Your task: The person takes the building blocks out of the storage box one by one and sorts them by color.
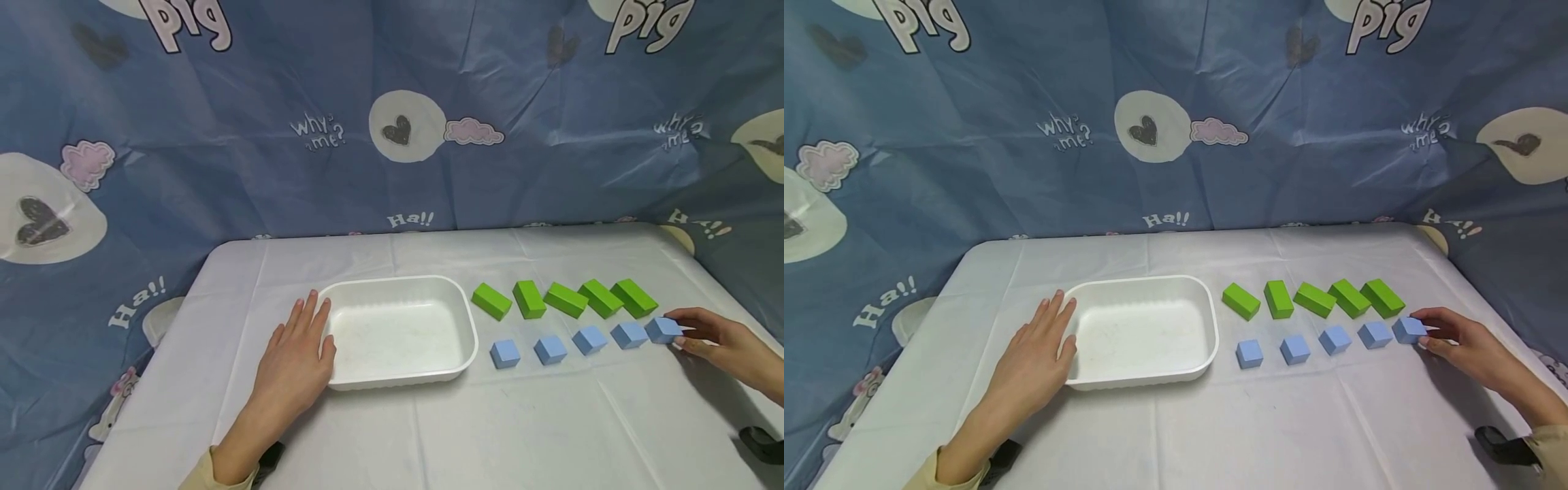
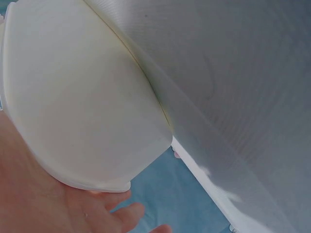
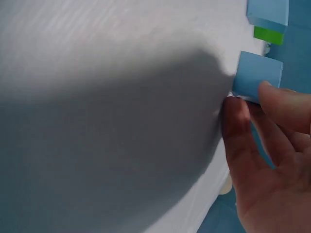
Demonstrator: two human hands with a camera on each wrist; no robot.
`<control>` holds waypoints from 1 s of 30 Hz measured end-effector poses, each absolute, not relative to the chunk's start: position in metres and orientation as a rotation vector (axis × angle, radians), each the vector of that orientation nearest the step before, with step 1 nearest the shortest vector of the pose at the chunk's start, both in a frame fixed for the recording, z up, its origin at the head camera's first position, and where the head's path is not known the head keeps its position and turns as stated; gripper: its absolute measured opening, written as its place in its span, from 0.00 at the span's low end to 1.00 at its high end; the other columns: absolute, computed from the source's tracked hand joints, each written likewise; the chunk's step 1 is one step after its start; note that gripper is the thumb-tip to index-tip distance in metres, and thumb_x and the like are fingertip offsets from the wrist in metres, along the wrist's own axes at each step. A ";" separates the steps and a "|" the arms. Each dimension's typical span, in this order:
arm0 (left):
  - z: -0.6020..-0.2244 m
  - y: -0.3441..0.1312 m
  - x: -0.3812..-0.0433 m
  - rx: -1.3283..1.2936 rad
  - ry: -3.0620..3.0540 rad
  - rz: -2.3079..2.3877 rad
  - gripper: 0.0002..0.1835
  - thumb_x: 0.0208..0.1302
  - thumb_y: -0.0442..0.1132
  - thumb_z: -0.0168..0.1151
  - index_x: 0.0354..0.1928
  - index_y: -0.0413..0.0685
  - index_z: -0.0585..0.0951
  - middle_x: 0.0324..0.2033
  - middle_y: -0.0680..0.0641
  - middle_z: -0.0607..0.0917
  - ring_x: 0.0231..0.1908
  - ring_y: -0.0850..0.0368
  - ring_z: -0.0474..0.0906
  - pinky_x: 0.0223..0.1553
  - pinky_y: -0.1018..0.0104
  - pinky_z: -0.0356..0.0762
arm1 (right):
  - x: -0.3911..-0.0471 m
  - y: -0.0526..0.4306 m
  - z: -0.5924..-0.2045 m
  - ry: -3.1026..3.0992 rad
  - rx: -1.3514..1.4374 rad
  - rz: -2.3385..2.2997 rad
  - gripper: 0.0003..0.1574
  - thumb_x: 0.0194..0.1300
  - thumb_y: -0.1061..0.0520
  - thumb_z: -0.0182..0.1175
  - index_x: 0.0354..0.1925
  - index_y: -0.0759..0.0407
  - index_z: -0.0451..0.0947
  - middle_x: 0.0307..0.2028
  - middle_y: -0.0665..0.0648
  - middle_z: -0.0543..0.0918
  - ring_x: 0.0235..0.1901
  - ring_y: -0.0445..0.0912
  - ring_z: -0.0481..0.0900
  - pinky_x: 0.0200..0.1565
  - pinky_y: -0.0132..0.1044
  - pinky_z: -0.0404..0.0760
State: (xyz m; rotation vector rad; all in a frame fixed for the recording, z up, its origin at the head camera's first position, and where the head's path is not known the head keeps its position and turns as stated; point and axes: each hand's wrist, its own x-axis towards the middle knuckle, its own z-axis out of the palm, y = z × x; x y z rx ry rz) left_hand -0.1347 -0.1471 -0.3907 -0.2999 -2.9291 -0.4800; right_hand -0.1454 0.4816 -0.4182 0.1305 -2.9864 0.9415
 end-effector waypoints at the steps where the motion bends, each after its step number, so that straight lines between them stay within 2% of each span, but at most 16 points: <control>1: -0.391 -0.147 -0.135 -0.299 -2.928 -0.480 0.30 0.74 0.44 0.43 0.75 0.43 0.60 0.76 0.42 0.53 0.75 0.44 0.46 0.66 0.36 0.52 | -0.146 0.483 -0.419 -2.995 0.134 0.930 0.24 0.70 0.65 0.58 0.59 0.76 0.65 0.50 0.67 0.74 0.36 0.17 0.63 0.30 0.27 0.79; 4: -0.391 -0.147 -0.135 -0.298 -2.924 -0.483 0.30 0.74 0.44 0.43 0.75 0.42 0.60 0.76 0.42 0.53 0.75 0.44 0.46 0.66 0.36 0.52 | -0.148 0.487 -0.422 -2.988 0.155 0.918 0.23 0.69 0.66 0.58 0.59 0.74 0.65 0.49 0.49 0.74 0.37 0.16 0.63 0.32 0.23 0.78; 8: -0.391 -0.148 -0.136 -0.298 -2.924 -0.484 0.30 0.74 0.44 0.43 0.75 0.42 0.60 0.76 0.42 0.53 0.75 0.44 0.46 0.66 0.36 0.52 | -0.149 0.490 -0.424 -2.954 0.205 0.993 0.22 0.70 0.69 0.55 0.59 0.74 0.64 0.47 0.29 0.66 0.39 0.16 0.65 0.34 0.20 0.75; 14: -0.392 -0.147 -0.137 -0.299 -2.929 -0.502 0.30 0.73 0.44 0.44 0.75 0.43 0.61 0.76 0.42 0.53 0.74 0.43 0.46 0.65 0.35 0.53 | -0.145 0.490 -0.426 -2.861 0.266 1.014 0.23 0.70 0.71 0.54 0.61 0.73 0.61 0.50 0.24 0.63 0.42 0.16 0.65 0.36 0.17 0.73; 20: -0.391 -0.148 -0.137 -0.316 -2.947 -0.510 0.30 0.75 0.45 0.43 0.75 0.43 0.60 0.76 0.41 0.51 0.74 0.42 0.46 0.65 0.34 0.52 | -0.141 0.493 -0.420 -2.797 0.159 1.026 0.25 0.71 0.62 0.58 0.63 0.59 0.66 0.50 0.22 0.63 0.40 0.17 0.68 0.30 0.23 0.77; 23: -0.388 -0.152 -0.138 -0.339 -2.973 -0.534 0.30 0.77 0.48 0.42 0.76 0.45 0.58 0.76 0.41 0.50 0.74 0.42 0.45 0.65 0.34 0.51 | -0.140 0.489 -0.417 -2.712 0.146 1.000 0.24 0.72 0.62 0.57 0.64 0.55 0.67 0.51 0.25 0.63 0.42 0.16 0.67 0.31 0.19 0.74; 24: -0.387 -0.153 -0.138 -0.343 -2.981 -0.556 0.31 0.77 0.50 0.41 0.76 0.45 0.58 0.76 0.41 0.50 0.75 0.42 0.44 0.66 0.34 0.50 | -0.140 0.485 -0.414 -2.704 0.111 0.975 0.23 0.73 0.61 0.56 0.64 0.55 0.67 0.53 0.30 0.66 0.42 0.17 0.66 0.31 0.18 0.73; 25: -0.385 -0.155 -0.138 -0.347 -2.987 -0.572 0.31 0.78 0.51 0.40 0.76 0.46 0.57 0.76 0.41 0.49 0.75 0.42 0.44 0.66 0.34 0.50 | -0.140 0.479 -0.410 -2.707 0.069 0.942 0.24 0.74 0.58 0.54 0.65 0.56 0.67 0.56 0.36 0.68 0.43 0.22 0.69 0.31 0.21 0.73; 27: -0.381 -0.157 -0.140 -0.347 -2.987 -0.607 0.32 0.78 0.54 0.38 0.77 0.46 0.57 0.76 0.42 0.49 0.75 0.42 0.43 0.66 0.34 0.48 | -0.142 0.462 -0.400 -2.711 -0.008 0.871 0.26 0.76 0.54 0.52 0.68 0.60 0.65 0.60 0.53 0.71 0.48 0.38 0.74 0.39 0.34 0.76; 29: -0.376 -0.157 -0.142 -0.344 -2.976 -0.627 0.33 0.78 0.55 0.37 0.77 0.46 0.56 0.76 0.42 0.49 0.75 0.43 0.42 0.66 0.34 0.47 | -0.144 0.441 -0.386 -2.755 -0.079 0.824 0.33 0.77 0.49 0.49 0.71 0.65 0.60 0.63 0.72 0.67 0.52 0.59 0.74 0.43 0.51 0.76; 30: -0.374 -0.157 -0.144 -0.344 -2.969 -0.624 0.33 0.78 0.55 0.37 0.77 0.47 0.55 0.76 0.43 0.49 0.75 0.43 0.42 0.67 0.35 0.46 | -0.146 0.429 -0.378 -2.786 -0.090 0.822 0.36 0.77 0.48 0.48 0.72 0.67 0.56 0.64 0.79 0.62 0.53 0.69 0.70 0.45 0.59 0.73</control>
